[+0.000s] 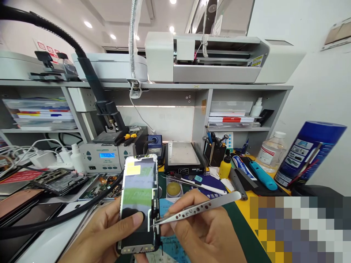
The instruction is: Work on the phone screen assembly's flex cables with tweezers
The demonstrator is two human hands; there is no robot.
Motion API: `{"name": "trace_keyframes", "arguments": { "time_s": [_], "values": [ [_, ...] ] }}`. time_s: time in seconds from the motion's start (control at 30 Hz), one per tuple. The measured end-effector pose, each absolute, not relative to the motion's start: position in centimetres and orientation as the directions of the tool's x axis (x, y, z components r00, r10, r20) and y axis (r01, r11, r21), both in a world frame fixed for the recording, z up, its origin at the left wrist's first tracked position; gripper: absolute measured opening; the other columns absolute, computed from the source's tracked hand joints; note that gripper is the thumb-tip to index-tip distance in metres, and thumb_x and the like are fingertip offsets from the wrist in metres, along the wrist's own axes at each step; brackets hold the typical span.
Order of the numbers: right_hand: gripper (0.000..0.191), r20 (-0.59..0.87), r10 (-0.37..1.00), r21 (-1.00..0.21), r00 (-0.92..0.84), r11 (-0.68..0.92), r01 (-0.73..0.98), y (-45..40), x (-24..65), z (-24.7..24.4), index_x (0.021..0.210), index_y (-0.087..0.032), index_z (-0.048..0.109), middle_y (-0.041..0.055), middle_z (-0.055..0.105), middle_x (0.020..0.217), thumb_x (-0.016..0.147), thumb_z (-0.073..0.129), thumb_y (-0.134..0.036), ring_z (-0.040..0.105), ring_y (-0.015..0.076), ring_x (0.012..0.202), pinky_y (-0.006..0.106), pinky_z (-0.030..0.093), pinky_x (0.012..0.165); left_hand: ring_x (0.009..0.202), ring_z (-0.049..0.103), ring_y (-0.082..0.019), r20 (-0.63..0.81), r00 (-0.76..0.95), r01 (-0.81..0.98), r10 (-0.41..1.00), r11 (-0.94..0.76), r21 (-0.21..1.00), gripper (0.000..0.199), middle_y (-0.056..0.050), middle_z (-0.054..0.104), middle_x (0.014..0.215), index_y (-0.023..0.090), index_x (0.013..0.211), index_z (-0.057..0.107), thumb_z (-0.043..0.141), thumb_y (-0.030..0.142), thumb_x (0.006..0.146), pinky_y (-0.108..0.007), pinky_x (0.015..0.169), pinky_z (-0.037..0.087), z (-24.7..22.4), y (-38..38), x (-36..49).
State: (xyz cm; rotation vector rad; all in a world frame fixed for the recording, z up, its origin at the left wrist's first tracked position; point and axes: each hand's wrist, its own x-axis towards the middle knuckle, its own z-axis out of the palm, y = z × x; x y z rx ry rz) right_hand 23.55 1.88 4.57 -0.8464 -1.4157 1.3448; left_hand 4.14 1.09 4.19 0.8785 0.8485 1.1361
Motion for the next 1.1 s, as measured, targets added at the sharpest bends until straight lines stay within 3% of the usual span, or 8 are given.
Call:
{"name": "trace_keyframes", "arguments": {
  "time_s": [0.17, 0.33, 0.53, 0.73, 0.97, 1.1],
  "values": [
    [0.012, 0.176, 0.936, -0.983, -0.306, 0.148, -0.113, 2.05, 23.58, 4.69, 0.086, -0.024, 0.068, 0.002, 0.074, 0.081, 0.09, 0.072, -0.034, 0.071, 0.0173, 0.079, 0.025, 0.059, 0.075, 0.083, 0.071, -0.032, -0.107, 0.209, -0.388, 0.972, 0.183, 0.903, 0.049, -0.015, 0.076, 0.101, 0.013, 0.122, 0.066, 0.076, 0.038, 0.081, -0.034, 0.05, 0.057, 3.83, 1.25, 3.93],
    [0.012, 0.182, 0.923, -0.981, -0.34, 0.148, -0.121, 2.26, 23.56, 4.53, 0.086, -0.023, 0.069, 0.002, 0.073, 0.082, 0.09, 0.072, -0.034, 0.071, 0.0165, 0.079, 0.025, 0.058, 0.076, 0.067, 0.069, -0.024, -0.118, 0.233, -0.372, 0.965, 0.201, 0.906, 0.042, -0.013, 0.076, 0.094, 0.014, 0.116, 0.069, 0.076, 0.036, 0.082, -0.033, 0.053, 0.057, 3.88, 1.27, 3.89],
    [0.012, 0.161, 0.927, -0.977, -0.338, 0.102, -0.186, 1.95, 23.6, 4.68, 0.088, -0.023, 0.067, 0.0009, 0.074, 0.078, 0.09, 0.072, -0.034, 0.071, 0.0155, 0.079, 0.023, 0.058, 0.075, 0.079, 0.069, -0.025, -0.107, 0.228, -0.374, 0.968, 0.188, 0.908, 0.041, -0.013, 0.075, 0.098, 0.015, 0.12, 0.068, 0.074, 0.034, 0.084, -0.029, 0.055, 0.056, 3.98, 1.26, 3.89],
    [0.012, 0.144, 0.92, -0.982, -0.364, 0.087, -0.167, 2.06, 23.58, 4.52, 0.088, -0.022, 0.065, 0.0018, 0.074, 0.079, 0.092, 0.071, -0.032, 0.072, 0.0164, 0.08, 0.026, 0.059, 0.076, 0.077, 0.069, -0.027, -0.129, 0.256, -0.344, 0.958, 0.215, 0.914, 0.039, -0.014, 0.075, 0.094, 0.013, 0.116, 0.069, 0.073, 0.034, 0.083, -0.031, 0.054, 0.056, 4.07, 1.36, 3.7],
    [0.017, 0.145, 0.923, -0.985, -0.357, 0.102, -0.137, 2.11, 23.36, 4.57, 0.085, -0.021, 0.065, 0.0024, 0.074, 0.076, 0.091, 0.071, -0.036, 0.07, 0.0167, 0.076, 0.027, 0.057, 0.073, 0.07, 0.065, -0.021, -0.163, 0.246, -0.325, 0.955, 0.24, 0.915, 0.042, -0.013, 0.073, 0.095, 0.014, 0.12, 0.067, 0.073, 0.033, 0.083, -0.028, 0.052, 0.053, 3.88, 1.42, 3.69],
    [0.018, 0.148, 0.921, -0.983, -0.36, 0.098, -0.153, 2.2, 23.42, 4.71, 0.087, -0.02, 0.065, 0.0022, 0.074, 0.077, 0.091, 0.071, -0.037, 0.07, 0.0164, 0.076, 0.027, 0.057, 0.074, 0.069, 0.063, -0.021, -0.147, 0.239, -0.307, 0.96, 0.218, 0.926, 0.041, -0.013, 0.072, 0.099, 0.013, 0.122, 0.066, 0.071, 0.032, 0.085, -0.032, 0.051, 0.056, 4.13, 1.36, 3.84]
  ]
}}
